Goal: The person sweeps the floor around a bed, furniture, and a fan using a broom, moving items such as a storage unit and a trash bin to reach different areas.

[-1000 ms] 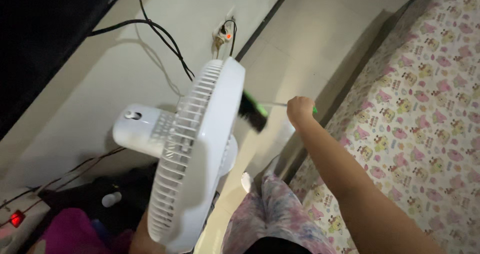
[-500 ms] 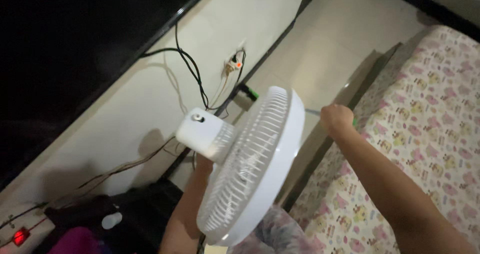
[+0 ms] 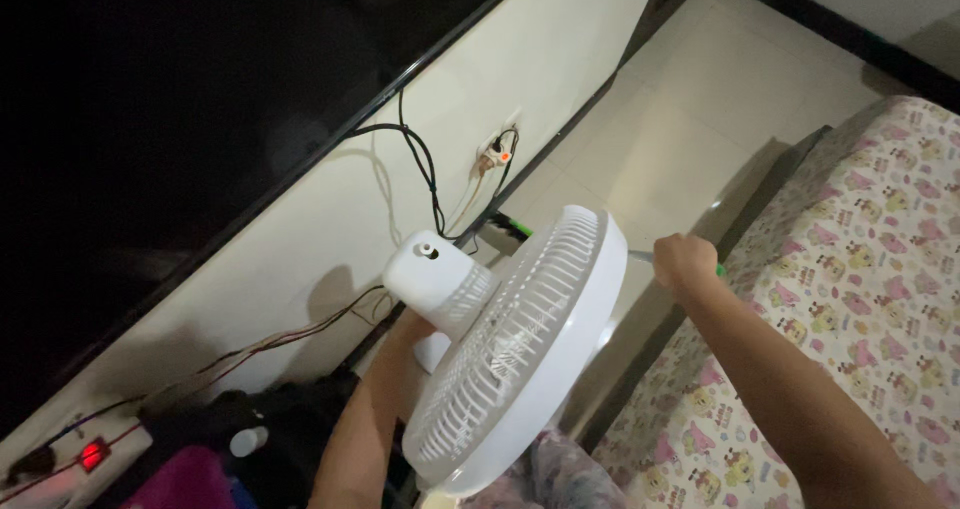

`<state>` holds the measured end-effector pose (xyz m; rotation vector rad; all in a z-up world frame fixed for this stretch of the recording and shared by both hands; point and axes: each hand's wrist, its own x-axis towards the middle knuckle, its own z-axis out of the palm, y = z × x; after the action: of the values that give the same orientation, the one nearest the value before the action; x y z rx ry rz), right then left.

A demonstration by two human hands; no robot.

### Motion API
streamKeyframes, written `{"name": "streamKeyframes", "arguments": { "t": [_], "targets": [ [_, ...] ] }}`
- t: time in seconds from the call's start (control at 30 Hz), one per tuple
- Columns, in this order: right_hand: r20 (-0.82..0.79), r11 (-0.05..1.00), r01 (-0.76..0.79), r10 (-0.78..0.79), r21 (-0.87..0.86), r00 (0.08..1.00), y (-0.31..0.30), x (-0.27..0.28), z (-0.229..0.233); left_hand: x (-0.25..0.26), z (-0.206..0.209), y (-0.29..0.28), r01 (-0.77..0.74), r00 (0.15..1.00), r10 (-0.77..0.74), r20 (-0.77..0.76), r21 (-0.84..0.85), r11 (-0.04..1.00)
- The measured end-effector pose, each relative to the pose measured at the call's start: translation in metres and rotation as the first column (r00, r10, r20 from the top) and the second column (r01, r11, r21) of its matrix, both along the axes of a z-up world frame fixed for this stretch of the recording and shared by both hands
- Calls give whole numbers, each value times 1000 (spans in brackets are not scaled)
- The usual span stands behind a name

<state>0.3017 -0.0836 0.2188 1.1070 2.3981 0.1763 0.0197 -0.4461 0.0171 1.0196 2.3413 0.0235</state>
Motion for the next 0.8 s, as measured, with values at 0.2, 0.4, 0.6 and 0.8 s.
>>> {"name": "streamKeyframes", "arguments": {
  "t": [0.2,0.4,0.6,0.8],
  "targets": [
    [22,995,-90,89,49,996,7,-5,29,-43,87,-24,56,994,-70,-82,-165,985],
    [96,996,-84,81,31,992,37,14,97,-69,255,7,169,912,-165,-376,-21,985],
    [155,998,-52,57,-35,986,45,15,118,-4,430,151,514,782,-456,-424,27,857],
    [152,975,-209,218,-72,964,62,-31,69,78,467,297,695,667,-623,-408,40,718]
  ]
}}
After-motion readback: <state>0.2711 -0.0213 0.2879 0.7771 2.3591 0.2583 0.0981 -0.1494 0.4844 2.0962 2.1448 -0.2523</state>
